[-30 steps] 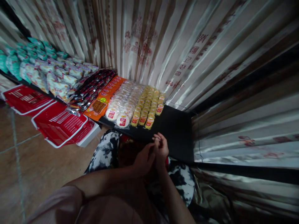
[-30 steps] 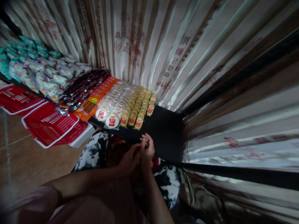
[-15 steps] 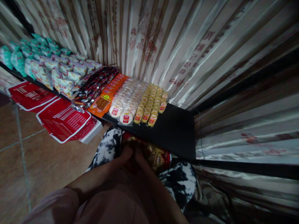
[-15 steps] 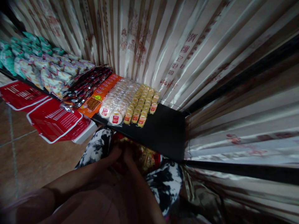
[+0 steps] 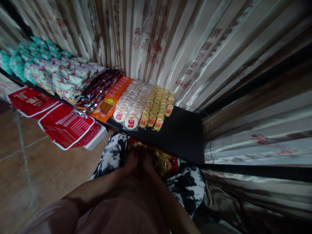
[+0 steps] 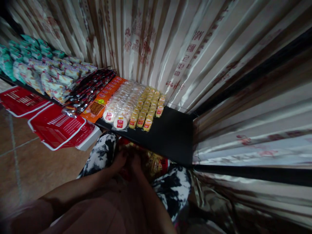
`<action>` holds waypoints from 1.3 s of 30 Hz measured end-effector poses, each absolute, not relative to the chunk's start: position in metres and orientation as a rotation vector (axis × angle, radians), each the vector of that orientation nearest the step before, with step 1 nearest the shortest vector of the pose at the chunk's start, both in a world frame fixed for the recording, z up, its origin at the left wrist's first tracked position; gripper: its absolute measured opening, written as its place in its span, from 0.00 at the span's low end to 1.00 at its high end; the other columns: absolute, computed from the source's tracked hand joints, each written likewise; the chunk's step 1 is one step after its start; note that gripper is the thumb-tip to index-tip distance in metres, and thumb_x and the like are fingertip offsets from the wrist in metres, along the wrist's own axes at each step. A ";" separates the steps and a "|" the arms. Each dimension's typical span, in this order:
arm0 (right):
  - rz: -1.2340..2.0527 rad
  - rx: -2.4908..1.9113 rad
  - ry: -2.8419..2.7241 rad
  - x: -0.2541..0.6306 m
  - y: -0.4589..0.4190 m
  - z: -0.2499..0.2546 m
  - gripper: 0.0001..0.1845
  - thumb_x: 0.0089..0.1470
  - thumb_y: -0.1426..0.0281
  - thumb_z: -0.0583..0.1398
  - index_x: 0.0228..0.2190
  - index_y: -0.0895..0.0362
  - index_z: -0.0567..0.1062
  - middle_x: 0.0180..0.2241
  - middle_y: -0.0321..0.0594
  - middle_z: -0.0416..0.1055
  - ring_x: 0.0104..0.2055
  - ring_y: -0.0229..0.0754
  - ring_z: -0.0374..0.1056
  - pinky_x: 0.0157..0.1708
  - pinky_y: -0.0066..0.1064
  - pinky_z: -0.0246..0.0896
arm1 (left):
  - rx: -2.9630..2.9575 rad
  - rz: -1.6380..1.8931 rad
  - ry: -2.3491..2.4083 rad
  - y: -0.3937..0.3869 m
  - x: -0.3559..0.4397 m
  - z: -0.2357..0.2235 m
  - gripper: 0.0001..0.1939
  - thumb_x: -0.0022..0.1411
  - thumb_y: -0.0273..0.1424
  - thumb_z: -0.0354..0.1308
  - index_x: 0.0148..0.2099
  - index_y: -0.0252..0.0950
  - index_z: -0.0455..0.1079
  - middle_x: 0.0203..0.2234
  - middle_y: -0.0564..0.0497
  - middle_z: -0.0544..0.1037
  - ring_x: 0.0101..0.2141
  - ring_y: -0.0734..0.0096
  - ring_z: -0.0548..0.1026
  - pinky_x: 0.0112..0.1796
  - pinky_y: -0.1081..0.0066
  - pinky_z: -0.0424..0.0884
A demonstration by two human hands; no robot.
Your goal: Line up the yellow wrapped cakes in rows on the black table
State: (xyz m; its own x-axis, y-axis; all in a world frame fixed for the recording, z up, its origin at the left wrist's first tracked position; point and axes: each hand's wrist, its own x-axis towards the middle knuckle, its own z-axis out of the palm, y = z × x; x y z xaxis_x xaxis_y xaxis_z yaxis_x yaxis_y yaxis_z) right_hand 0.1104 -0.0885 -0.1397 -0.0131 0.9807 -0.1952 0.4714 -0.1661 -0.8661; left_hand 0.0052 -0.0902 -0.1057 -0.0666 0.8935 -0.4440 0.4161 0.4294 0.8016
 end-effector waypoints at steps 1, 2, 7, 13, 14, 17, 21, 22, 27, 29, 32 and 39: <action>1.169 -1.698 -1.497 0.115 -0.091 -0.136 0.14 0.48 0.70 0.54 0.32 0.58 0.78 0.32 0.45 0.76 0.36 0.46 0.72 0.39 0.39 0.67 | 1.187 0.595 1.656 -0.093 0.004 -0.103 0.17 0.58 0.20 0.46 0.48 0.32 0.68 0.45 0.42 0.75 0.47 0.64 0.72 0.51 0.63 0.64; 1.209 -1.715 -1.466 0.118 -0.093 -0.133 0.14 0.46 0.71 0.54 0.32 0.58 0.78 0.34 0.46 0.77 0.37 0.47 0.72 0.40 0.39 0.66 | 1.234 0.607 1.636 -0.096 0.003 -0.099 0.17 0.58 0.20 0.46 0.48 0.33 0.68 0.45 0.42 0.75 0.48 0.65 0.71 0.52 0.63 0.64; 1.244 -1.724 -1.257 0.126 -0.098 -0.113 0.14 0.43 0.71 0.56 0.32 0.57 0.77 0.36 0.44 0.77 0.38 0.46 0.73 0.42 0.39 0.67 | 1.513 0.688 1.536 -0.103 0.002 -0.086 0.22 0.54 0.18 0.46 0.51 0.35 0.65 0.48 0.44 0.72 0.51 0.65 0.68 0.54 0.63 0.62; 1.251 -1.650 -1.301 0.131 -0.095 -0.080 0.14 0.47 0.68 0.56 0.36 0.56 0.76 0.39 0.42 0.76 0.41 0.44 0.72 0.46 0.39 0.64 | 1.496 0.787 1.582 -0.092 -0.002 -0.068 0.17 0.59 0.24 0.47 0.50 0.35 0.65 0.46 0.45 0.72 0.48 0.67 0.69 0.51 0.65 0.65; 1.216 -1.637 -1.357 0.132 -0.094 -0.074 0.13 0.48 0.67 0.56 0.36 0.55 0.76 0.39 0.41 0.76 0.42 0.44 0.71 0.47 0.40 0.64 | 1.463 0.825 1.574 -0.088 -0.003 -0.064 0.17 0.59 0.25 0.47 0.50 0.34 0.65 0.46 0.45 0.72 0.47 0.66 0.70 0.51 0.64 0.65; 1.085 -1.609 -1.518 0.137 -0.093 -0.057 0.13 0.49 0.68 0.56 0.37 0.54 0.76 0.39 0.40 0.75 0.43 0.44 0.70 0.48 0.41 0.62 | 1.374 0.907 1.504 -0.076 -0.009 -0.051 0.15 0.59 0.26 0.48 0.48 0.34 0.66 0.44 0.46 0.74 0.45 0.68 0.72 0.49 0.66 0.66; 0.947 -1.587 -1.613 0.140 -0.094 -0.039 0.13 0.51 0.68 0.56 0.39 0.54 0.75 0.39 0.41 0.74 0.42 0.44 0.70 0.45 0.38 0.63 | 1.228 0.935 1.452 -0.063 -0.012 -0.037 0.14 0.58 0.29 0.49 0.46 0.34 0.68 0.37 0.48 0.76 0.38 0.70 0.74 0.41 0.70 0.70; 0.914 -1.585 -1.629 0.140 -0.095 -0.035 0.13 0.51 0.68 0.56 0.39 0.53 0.75 0.38 0.40 0.74 0.41 0.43 0.69 0.44 0.37 0.64 | 1.205 0.942 1.441 -0.060 -0.011 -0.034 0.14 0.58 0.30 0.49 0.46 0.33 0.68 0.36 0.48 0.76 0.36 0.70 0.74 0.38 0.71 0.71; 0.744 -1.626 -1.700 0.137 -0.096 -0.019 0.13 0.52 0.68 0.57 0.41 0.52 0.73 0.37 0.40 0.70 0.39 0.43 0.68 0.41 0.34 0.64 | 1.185 0.965 1.405 -0.051 -0.005 -0.022 0.17 0.59 0.35 0.49 0.47 0.32 0.68 0.29 0.51 0.75 0.26 0.74 0.72 0.27 0.76 0.68; 0.666 -1.644 -1.710 0.137 -0.096 -0.017 0.13 0.53 0.67 0.57 0.42 0.53 0.72 0.37 0.41 0.69 0.39 0.43 0.68 0.41 0.33 0.64 | 1.233 0.963 1.399 -0.048 0.000 -0.014 0.17 0.60 0.35 0.49 0.47 0.32 0.69 0.28 0.52 0.75 0.26 0.75 0.71 0.27 0.77 0.68; 0.504 -1.654 -1.713 0.139 -0.095 -0.020 0.16 0.54 0.63 0.56 0.44 0.55 0.70 0.39 0.44 0.67 0.40 0.45 0.67 0.40 0.34 0.65 | 1.372 0.950 1.371 -0.045 0.011 -0.002 0.16 0.60 0.33 0.49 0.47 0.34 0.70 0.32 0.50 0.77 0.31 0.73 0.73 0.34 0.75 0.70; 0.298 -1.709 -1.617 0.158 -0.086 -0.025 0.19 0.55 0.61 0.53 0.45 0.59 0.68 0.37 0.48 0.68 0.36 0.46 0.67 0.38 0.37 0.65 | 1.608 0.948 1.338 -0.033 0.050 0.010 0.14 0.59 0.32 0.51 0.47 0.38 0.70 0.42 0.50 0.76 0.43 0.68 0.73 0.48 0.70 0.67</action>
